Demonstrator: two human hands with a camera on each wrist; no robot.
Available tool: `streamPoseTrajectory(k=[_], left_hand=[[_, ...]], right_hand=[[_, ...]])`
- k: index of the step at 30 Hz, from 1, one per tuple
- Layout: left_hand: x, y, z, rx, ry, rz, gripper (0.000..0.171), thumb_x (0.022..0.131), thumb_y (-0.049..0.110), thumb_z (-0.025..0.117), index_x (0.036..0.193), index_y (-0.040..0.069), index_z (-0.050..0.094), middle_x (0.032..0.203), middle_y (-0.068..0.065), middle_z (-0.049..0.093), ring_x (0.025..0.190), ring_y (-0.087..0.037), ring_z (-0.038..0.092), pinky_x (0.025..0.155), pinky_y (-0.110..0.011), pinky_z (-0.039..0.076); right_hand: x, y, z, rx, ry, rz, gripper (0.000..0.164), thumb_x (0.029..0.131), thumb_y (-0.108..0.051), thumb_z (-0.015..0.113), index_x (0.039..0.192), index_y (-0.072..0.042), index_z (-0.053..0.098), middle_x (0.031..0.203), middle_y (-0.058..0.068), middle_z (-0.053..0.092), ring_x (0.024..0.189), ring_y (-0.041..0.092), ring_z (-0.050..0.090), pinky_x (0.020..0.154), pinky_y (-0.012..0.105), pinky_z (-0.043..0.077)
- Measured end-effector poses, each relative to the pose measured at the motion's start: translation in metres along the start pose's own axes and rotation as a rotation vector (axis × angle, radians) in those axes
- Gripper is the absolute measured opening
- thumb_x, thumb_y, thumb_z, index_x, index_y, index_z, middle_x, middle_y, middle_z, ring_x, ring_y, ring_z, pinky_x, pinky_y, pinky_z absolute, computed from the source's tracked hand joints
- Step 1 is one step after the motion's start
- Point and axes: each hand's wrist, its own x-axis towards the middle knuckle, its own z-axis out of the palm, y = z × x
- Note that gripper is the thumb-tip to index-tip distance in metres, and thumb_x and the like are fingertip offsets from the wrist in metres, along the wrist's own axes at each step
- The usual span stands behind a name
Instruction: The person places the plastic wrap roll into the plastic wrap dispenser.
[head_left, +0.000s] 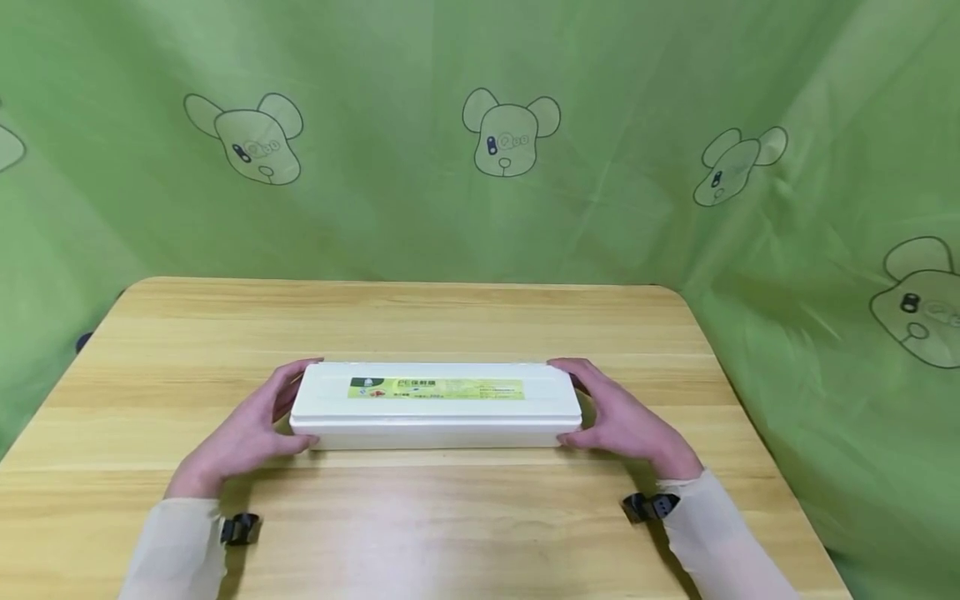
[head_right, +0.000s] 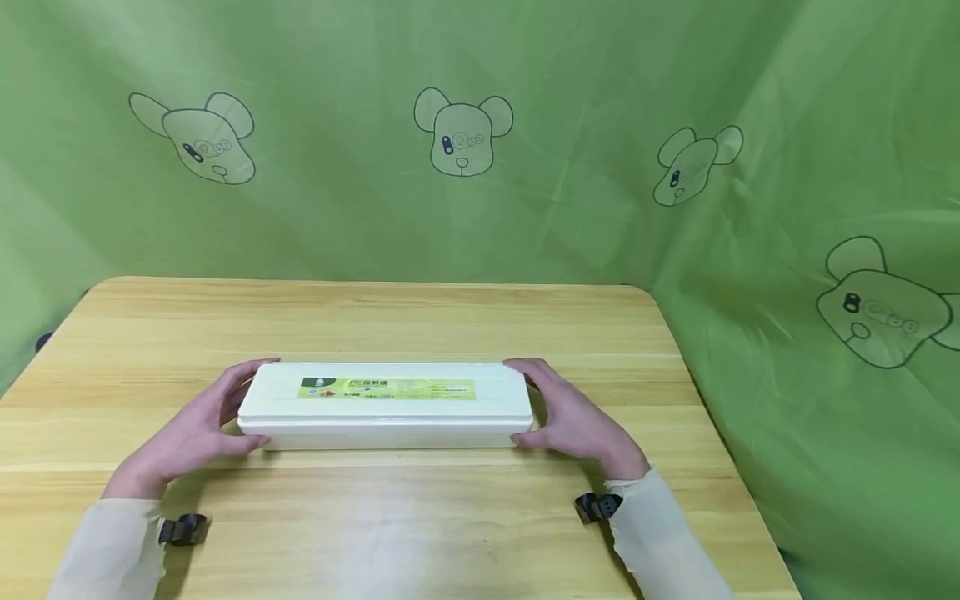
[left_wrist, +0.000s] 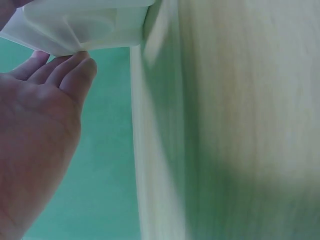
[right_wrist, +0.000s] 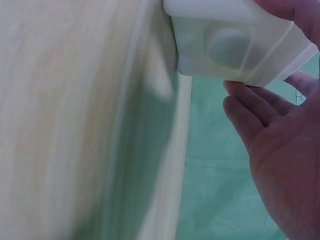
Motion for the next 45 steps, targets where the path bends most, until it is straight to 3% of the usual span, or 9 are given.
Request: streamPoseTrajectory(k=[3, 10, 20, 22, 29, 33, 37, 45], left_hand=[[-0.0008, 0.0005, 0.0002, 0.007, 0.005, -0.007, 0.096, 0.076, 0.003, 0.082, 0.152, 0.009, 0.024, 0.156, -0.015, 0.030, 0.141, -0.036, 0.029, 0.112, -0.042, 0.026], [-0.0001, 0.0017, 0.0011, 0.008, 0.001, 0.004, 0.095, 0.076, 0.001, 0.082, 0.152, 0.013, 0.026, 0.155, -0.014, 0.031, 0.142, -0.034, 0.028, 0.112, -0.039, 0.026], [0.0008, 0.0024, -0.0008, -0.011, -0.021, -0.011, 0.097, 0.076, 0.001, 0.081, 0.152, 0.008, 0.022, 0.157, -0.018, 0.025, 0.141, -0.038, 0.027, 0.112, -0.043, 0.025], [0.0010, 0.0025, -0.0008, -0.010, -0.019, -0.009, 0.097, 0.076, 0.001, 0.080, 0.152, 0.008, 0.021, 0.158, -0.018, 0.024, 0.142, -0.038, 0.026, 0.112, -0.040, 0.026], [0.0015, 0.0022, -0.0009, -0.025, -0.013, 0.021, 0.098, 0.074, -0.004, 0.080, 0.151, 0.006, 0.021, 0.158, -0.017, 0.022, 0.142, -0.037, 0.026, 0.104, -0.010, 0.027], [0.0015, 0.0019, -0.0007, -0.033, -0.011, 0.018, 0.098, 0.073, -0.004, 0.080, 0.151, 0.006, 0.022, 0.159, -0.016, 0.022, 0.142, -0.037, 0.026, 0.103, -0.009, 0.027], [0.0015, 0.0013, 0.0001, -0.026, -0.012, 0.008, 0.097, 0.075, 0.000, 0.081, 0.152, 0.008, 0.023, 0.159, -0.015, 0.023, 0.142, -0.036, 0.026, 0.105, -0.011, 0.027], [0.0003, 0.0018, 0.0010, -0.015, -0.018, 0.019, 0.100, 0.075, -0.002, 0.081, 0.153, 0.009, 0.020, 0.159, -0.015, 0.021, 0.142, -0.037, 0.026, 0.106, -0.012, 0.026]], right_hand=[[0.0010, -0.0007, 0.0005, -0.042, 0.010, -0.018, 0.096, 0.065, -0.012, 0.090, 0.143, -0.032, 0.039, 0.136, -0.010, 0.045, 0.127, 0.017, 0.044, 0.107, 0.054, 0.035], [0.0011, -0.0002, -0.0001, -0.074, 0.006, -0.037, 0.093, 0.065, -0.012, 0.088, 0.143, -0.027, 0.040, 0.137, -0.008, 0.046, 0.124, 0.016, 0.046, 0.105, 0.050, 0.039], [-0.0007, 0.0045, -0.0021, 0.014, -0.054, 0.026, 0.105, 0.071, -0.019, 0.090, 0.153, -0.029, 0.026, 0.150, 0.002, 0.035, 0.137, 0.024, 0.031, 0.110, 0.055, 0.027], [-0.0004, 0.0050, -0.0020, 0.035, -0.059, 0.027, 0.106, 0.071, -0.020, 0.090, 0.154, -0.030, 0.024, 0.151, 0.003, 0.034, 0.137, 0.025, 0.030, 0.111, 0.056, 0.026], [0.0019, 0.0051, -0.0016, 0.044, -0.021, 0.014, 0.102, 0.066, -0.021, 0.093, 0.149, -0.029, 0.035, 0.146, -0.004, 0.042, 0.136, 0.024, 0.037, 0.112, 0.055, 0.026], [0.0022, 0.0045, -0.0014, 0.011, 0.006, 0.011, 0.098, 0.064, -0.019, 0.094, 0.145, -0.032, 0.041, 0.142, -0.008, 0.047, 0.131, 0.020, 0.044, 0.111, 0.051, 0.031], [0.0025, 0.0034, -0.0017, -0.023, 0.005, -0.022, 0.096, 0.065, -0.016, 0.092, 0.145, -0.027, 0.040, 0.143, -0.003, 0.046, 0.129, 0.021, 0.046, 0.108, 0.051, 0.036], [0.0028, 0.0036, -0.0032, -0.044, -0.032, -0.024, 0.096, 0.070, -0.016, 0.089, 0.148, -0.024, 0.033, 0.144, 0.003, 0.043, 0.133, 0.026, 0.041, 0.108, 0.054, 0.034]])
